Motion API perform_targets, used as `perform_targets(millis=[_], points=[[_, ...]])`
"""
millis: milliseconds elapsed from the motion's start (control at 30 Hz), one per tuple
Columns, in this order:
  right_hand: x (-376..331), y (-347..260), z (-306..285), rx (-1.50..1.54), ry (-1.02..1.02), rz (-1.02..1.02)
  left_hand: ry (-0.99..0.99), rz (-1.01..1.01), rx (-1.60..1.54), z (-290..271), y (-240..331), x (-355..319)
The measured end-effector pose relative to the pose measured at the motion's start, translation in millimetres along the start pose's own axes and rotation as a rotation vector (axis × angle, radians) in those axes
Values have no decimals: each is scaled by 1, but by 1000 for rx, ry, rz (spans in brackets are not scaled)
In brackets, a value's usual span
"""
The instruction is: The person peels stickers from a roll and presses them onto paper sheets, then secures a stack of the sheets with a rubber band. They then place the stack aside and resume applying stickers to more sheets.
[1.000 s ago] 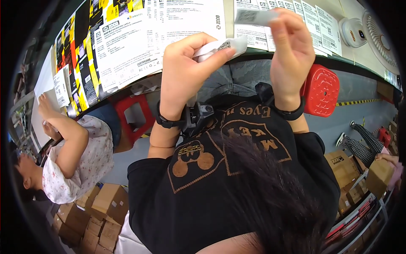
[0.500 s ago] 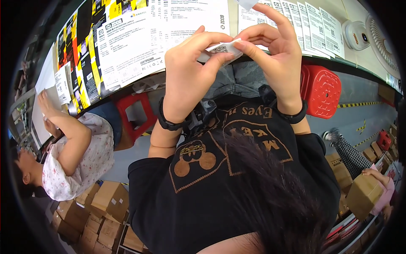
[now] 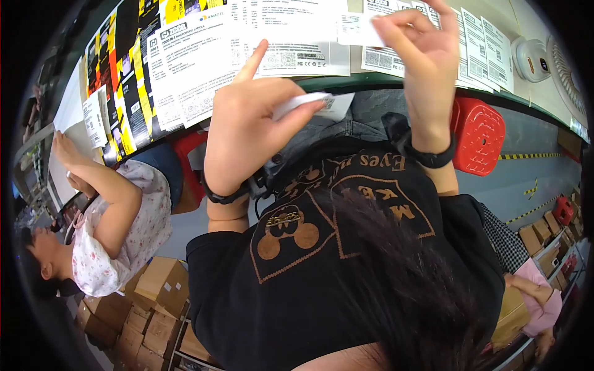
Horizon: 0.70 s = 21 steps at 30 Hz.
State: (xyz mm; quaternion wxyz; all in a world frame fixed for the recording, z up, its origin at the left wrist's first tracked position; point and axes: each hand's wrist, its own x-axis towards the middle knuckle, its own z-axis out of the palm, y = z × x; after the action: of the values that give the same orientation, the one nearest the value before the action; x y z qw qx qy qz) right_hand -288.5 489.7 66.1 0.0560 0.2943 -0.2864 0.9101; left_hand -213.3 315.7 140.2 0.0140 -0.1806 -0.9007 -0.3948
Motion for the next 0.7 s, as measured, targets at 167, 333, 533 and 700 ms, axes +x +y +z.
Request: perform_targets(millis=[167, 333, 533, 700], points=[[-4, 16, 11, -570, 277, 484, -170, 93, 213, 9, -20, -11], [-8, 35, 3, -583, 302, 524, -206, 95, 253, 14, -26, -10], [-10, 31, 11, -654, 318, 497, -221, 79, 251, 16, -28, -11], [-12, 28, 11, -704, 294, 493, -220, 82, 251, 18, -25, -11]])
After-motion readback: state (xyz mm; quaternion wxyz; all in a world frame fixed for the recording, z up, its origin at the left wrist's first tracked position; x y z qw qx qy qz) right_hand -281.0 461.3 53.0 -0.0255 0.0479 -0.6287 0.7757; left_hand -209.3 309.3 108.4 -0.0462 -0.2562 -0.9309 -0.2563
